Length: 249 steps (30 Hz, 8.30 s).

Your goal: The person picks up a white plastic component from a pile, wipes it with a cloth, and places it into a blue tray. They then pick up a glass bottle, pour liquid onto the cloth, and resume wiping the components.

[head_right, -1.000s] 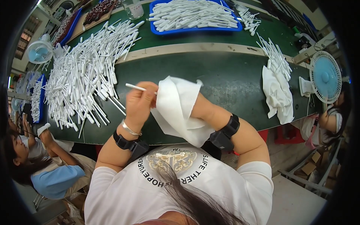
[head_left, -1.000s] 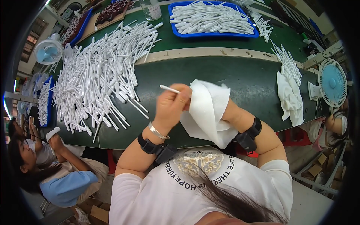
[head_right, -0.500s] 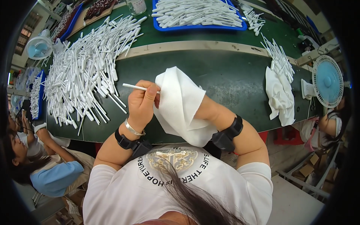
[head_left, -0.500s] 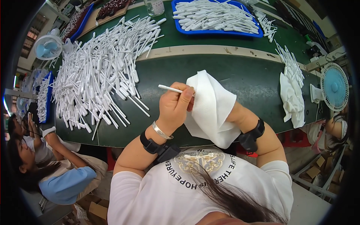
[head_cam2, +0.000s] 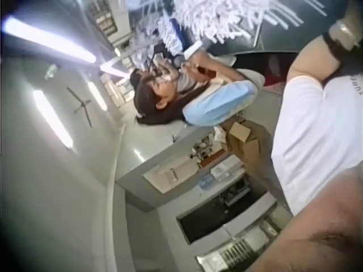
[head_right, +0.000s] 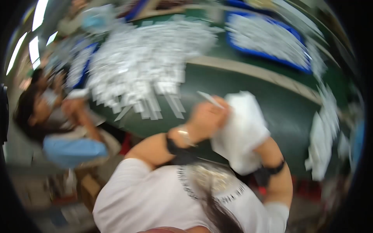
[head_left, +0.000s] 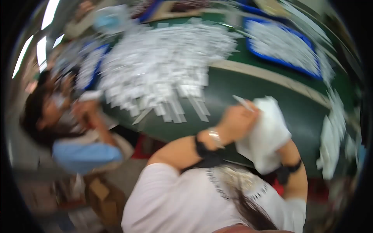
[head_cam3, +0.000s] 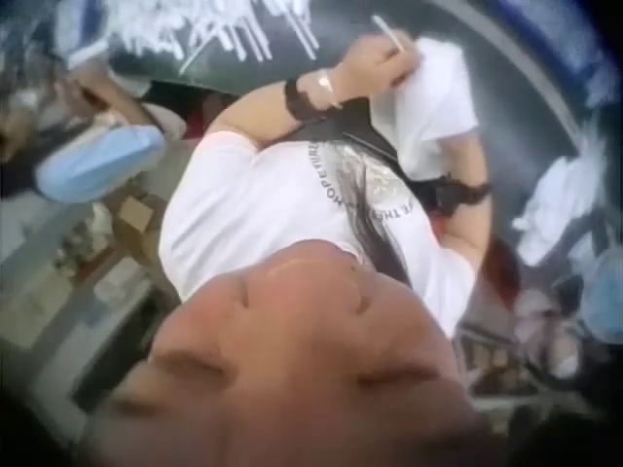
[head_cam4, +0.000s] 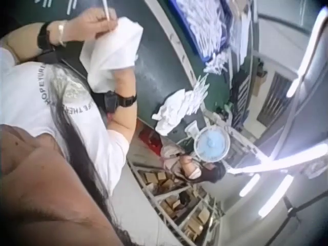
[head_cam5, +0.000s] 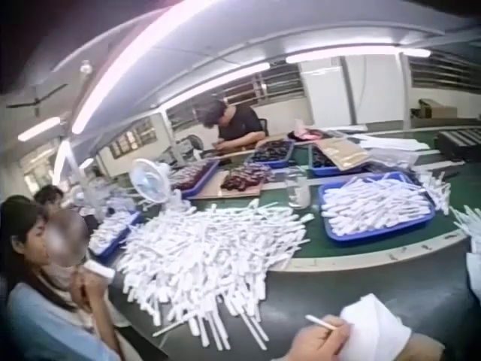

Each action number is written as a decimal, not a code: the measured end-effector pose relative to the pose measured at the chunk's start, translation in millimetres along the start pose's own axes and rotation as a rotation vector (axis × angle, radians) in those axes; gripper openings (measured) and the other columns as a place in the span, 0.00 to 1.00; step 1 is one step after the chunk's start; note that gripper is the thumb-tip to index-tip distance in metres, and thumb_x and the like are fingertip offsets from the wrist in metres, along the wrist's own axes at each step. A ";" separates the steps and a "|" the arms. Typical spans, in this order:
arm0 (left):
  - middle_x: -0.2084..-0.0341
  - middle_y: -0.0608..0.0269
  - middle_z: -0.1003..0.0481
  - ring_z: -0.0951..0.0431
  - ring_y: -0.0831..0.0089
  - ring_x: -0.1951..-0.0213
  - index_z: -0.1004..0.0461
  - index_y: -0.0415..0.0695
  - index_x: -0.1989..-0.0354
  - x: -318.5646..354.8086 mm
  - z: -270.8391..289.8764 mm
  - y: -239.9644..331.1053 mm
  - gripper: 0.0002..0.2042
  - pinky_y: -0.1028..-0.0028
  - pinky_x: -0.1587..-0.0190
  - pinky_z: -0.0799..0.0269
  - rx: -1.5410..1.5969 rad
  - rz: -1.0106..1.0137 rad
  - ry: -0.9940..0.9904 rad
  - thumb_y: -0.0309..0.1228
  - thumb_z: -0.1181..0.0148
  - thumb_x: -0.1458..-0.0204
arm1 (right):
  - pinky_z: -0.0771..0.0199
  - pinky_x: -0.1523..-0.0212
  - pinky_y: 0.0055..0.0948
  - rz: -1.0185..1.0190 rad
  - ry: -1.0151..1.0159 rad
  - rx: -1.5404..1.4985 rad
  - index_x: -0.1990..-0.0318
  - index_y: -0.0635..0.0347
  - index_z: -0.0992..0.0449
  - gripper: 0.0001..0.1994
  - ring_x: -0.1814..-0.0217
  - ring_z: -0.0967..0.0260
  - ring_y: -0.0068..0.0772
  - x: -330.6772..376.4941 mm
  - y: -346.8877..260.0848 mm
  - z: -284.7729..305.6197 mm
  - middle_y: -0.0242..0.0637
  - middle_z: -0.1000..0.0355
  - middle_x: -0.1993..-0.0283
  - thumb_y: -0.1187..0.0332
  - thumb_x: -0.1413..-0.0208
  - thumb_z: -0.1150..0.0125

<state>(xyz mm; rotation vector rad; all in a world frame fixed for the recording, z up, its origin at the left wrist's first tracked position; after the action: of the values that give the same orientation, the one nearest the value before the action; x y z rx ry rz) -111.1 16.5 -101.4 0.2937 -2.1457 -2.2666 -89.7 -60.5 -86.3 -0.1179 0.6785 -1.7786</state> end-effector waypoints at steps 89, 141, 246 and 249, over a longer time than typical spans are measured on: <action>0.78 0.58 0.29 0.27 0.73 0.76 0.33 0.35 0.67 -327.6 -81.9 -23.0 0.08 0.77 0.75 0.30 -0.055 0.231 -0.084 0.28 0.48 0.52 | 0.34 0.58 0.22 -0.396 0.372 -1.302 0.50 0.60 0.36 0.17 0.57 0.37 0.21 44.4 110.8 1.4 0.32 0.34 0.55 0.72 0.49 0.50; 0.60 0.44 0.29 0.29 0.55 0.58 0.31 0.35 0.58 -387.8 196.4 49.3 0.25 0.68 0.54 0.35 -0.846 -0.134 0.597 0.42 0.41 0.62 | 0.36 0.53 0.25 -0.364 0.328 -0.877 0.50 0.58 0.35 0.23 0.53 0.37 0.24 37.7 99.5 20.5 0.34 0.34 0.52 0.68 0.56 0.39; 0.66 0.54 0.34 0.33 0.58 0.61 0.39 0.42 0.53 3.9 -23.2 56.9 0.36 0.66 0.59 0.35 -1.195 -0.077 -0.157 0.45 0.35 0.75 | 0.34 0.61 0.23 -0.412 0.601 -1.212 0.53 0.59 0.35 0.15 0.60 0.36 0.22 52.6 60.9 29.6 0.31 0.33 0.60 0.64 0.46 0.51; 0.67 0.54 0.33 0.33 0.58 0.62 0.39 0.41 0.53 2.9 -23.9 57.5 0.36 0.66 0.60 0.35 -1.234 -0.057 -0.169 0.44 0.35 0.75 | 0.35 0.58 0.24 -0.434 0.572 -0.884 0.52 0.60 0.35 0.15 0.58 0.36 0.25 50.6 62.9 32.0 0.33 0.34 0.58 0.66 0.47 0.50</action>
<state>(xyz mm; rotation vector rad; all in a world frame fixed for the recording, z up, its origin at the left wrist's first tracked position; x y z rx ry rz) -117.7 -11.2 -45.9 0.1117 -0.4313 -3.1434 -39.4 -128.9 -104.4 -0.3796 1.9491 -1.7916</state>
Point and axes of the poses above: each hand's wrist, its own x-axis away from the middle knuckle, its own z-axis out of the back of the hand, y = z × x, the point moved 9 cm from there along -x, towards the middle knuckle
